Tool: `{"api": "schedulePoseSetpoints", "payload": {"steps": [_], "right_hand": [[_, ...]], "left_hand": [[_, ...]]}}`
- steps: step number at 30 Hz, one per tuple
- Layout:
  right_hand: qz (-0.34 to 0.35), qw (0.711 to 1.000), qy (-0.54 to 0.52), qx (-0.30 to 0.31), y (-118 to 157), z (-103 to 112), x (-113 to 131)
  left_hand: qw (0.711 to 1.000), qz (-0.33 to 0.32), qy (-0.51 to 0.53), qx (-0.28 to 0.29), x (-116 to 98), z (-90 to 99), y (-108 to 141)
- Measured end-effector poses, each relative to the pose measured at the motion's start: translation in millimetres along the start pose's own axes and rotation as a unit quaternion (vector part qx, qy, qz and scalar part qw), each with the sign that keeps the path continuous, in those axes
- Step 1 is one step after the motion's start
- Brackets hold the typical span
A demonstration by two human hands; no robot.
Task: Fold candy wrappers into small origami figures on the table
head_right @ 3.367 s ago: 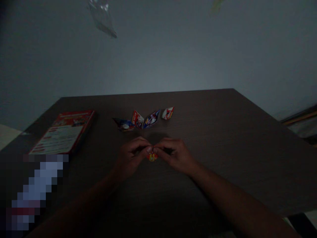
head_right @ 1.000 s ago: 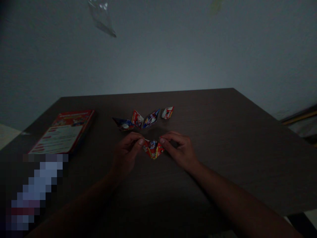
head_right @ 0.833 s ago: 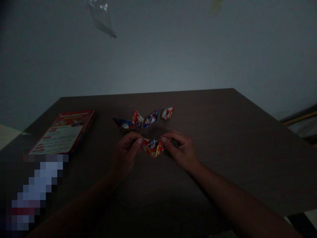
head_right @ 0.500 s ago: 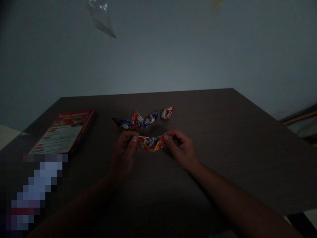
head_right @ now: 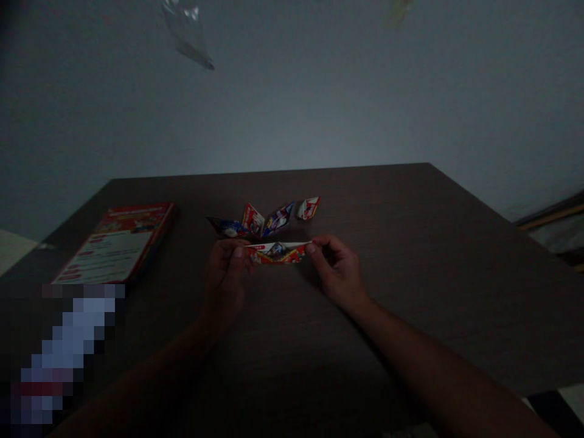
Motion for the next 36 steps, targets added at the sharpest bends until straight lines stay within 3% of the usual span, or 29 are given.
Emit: {"api": "schedulePoseSetpoints", "payload": {"steps": [11,17,20,24,29,36], "right_hand": [[-0.051,0.998,-0.034,-0.005,-4.3,2.1,-12.2],[-0.094,0.995,0.029,0.005,-7.2,5.0,-25.8],[-0.106,0.99,0.093,0.017,-8.7,6.1,-33.1],[-0.095,0.972,0.21,0.04,-11.0,6.1,-37.4],[-0.049,0.915,0.392,0.083,-15.3,0.6,-31.3],[-0.002,0.87,0.482,0.108,-15.8,-10.2,-24.2]], "left_hand": [[0.99,0.026,-0.133,-0.032,2.1,8.7,-1.7],[0.963,0.053,-0.264,-0.022,5.1,11.7,-2.0],[0.932,0.059,-0.357,0.007,6.6,9.4,-3.8],[0.863,0.047,-0.5,0.059,6.9,1.8,-7.1],[0.784,-0.012,-0.609,0.119,5.2,-11.0,-8.3],[0.73,-0.049,-0.665,0.147,6.0,-19.7,-3.8]]}}
Point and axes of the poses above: each hand's wrist, its own y-axis away from the middle knuckle, its own z-axis out of the back of the hand, x = y × z, the point moved 8 cm from there along -y, towards the middle knuckle, and after that the axes turned 1 degree about -x, right-handed, at the moved point
